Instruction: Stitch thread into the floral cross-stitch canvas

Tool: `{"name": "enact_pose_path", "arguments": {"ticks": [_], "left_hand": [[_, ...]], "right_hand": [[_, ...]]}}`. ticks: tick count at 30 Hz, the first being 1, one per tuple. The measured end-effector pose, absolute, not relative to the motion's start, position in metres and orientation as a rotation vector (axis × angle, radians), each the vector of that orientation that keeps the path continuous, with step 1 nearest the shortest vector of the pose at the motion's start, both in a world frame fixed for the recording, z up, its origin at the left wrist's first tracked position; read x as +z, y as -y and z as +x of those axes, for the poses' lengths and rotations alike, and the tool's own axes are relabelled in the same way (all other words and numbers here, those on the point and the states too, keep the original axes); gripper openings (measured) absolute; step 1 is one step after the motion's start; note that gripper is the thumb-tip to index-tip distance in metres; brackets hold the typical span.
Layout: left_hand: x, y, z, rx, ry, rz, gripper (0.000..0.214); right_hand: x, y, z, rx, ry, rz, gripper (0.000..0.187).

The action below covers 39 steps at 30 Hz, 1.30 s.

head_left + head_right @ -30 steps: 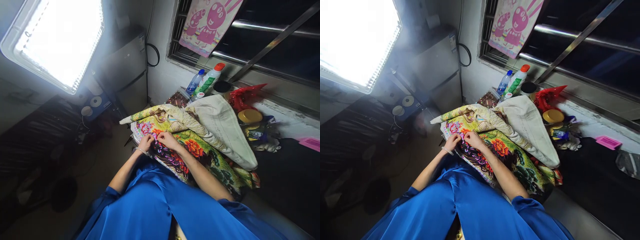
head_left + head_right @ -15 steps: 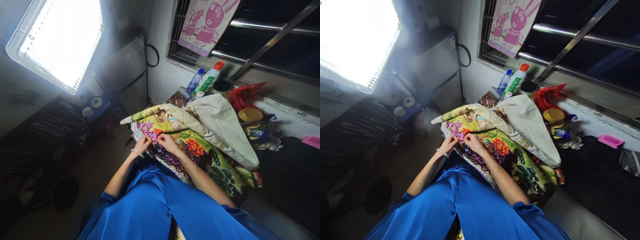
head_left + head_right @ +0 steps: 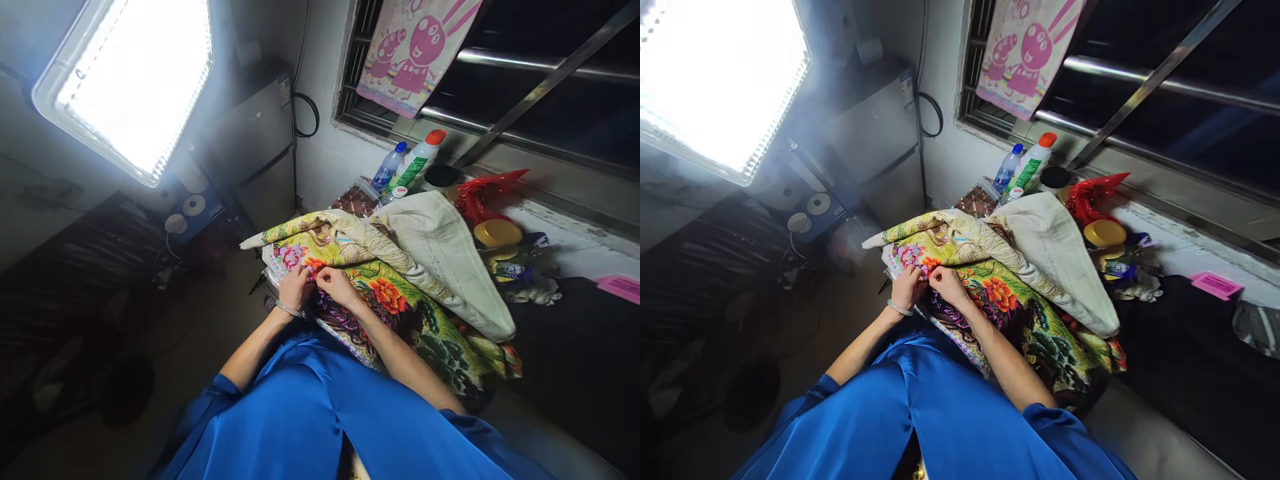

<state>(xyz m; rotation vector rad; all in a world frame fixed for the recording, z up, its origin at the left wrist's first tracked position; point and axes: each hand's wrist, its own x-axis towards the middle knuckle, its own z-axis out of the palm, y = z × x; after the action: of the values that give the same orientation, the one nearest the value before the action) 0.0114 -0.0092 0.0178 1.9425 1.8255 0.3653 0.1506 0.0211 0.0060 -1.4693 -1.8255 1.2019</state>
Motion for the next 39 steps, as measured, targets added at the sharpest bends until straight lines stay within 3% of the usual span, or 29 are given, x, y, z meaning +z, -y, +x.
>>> {"name": "enact_pose_path", "arguments": {"ticks": [7,12,19,24,30,34,39], "left_hand": [[0.019,0.009,0.012,0.238,-1.822,2.113,0.021],[0.019,0.014,0.004,0.243,-1.802,1.995,0.014],[0.0,0.018,0.001,0.887,-1.589,1.433,0.018],[-0.01,0.014,0.006,1.042,-1.469,0.986,0.021],[-0.002,0.009,0.004,0.972,-1.568,1.225,0.029],[0.002,0.001,0.005,0.873,-1.616,1.381,0.007],[0.001,-0.001,0.001,0.932,-1.521,1.276,0.012]], "right_hand": [[0.006,-0.02,0.149,1.179,1.792,-1.516,0.012],[0.004,-0.016,0.149,1.109,1.771,-1.55,0.012],[-0.007,-0.016,0.151,1.332,1.524,-1.482,0.012],[-0.005,-0.017,0.15,1.494,1.368,-1.485,0.015],[0.0,-0.017,0.149,1.519,1.352,-1.487,0.015],[-0.003,-0.017,0.15,1.504,1.408,-1.433,0.016],[-0.007,-0.017,0.152,1.432,1.426,-1.391,0.018]]}}
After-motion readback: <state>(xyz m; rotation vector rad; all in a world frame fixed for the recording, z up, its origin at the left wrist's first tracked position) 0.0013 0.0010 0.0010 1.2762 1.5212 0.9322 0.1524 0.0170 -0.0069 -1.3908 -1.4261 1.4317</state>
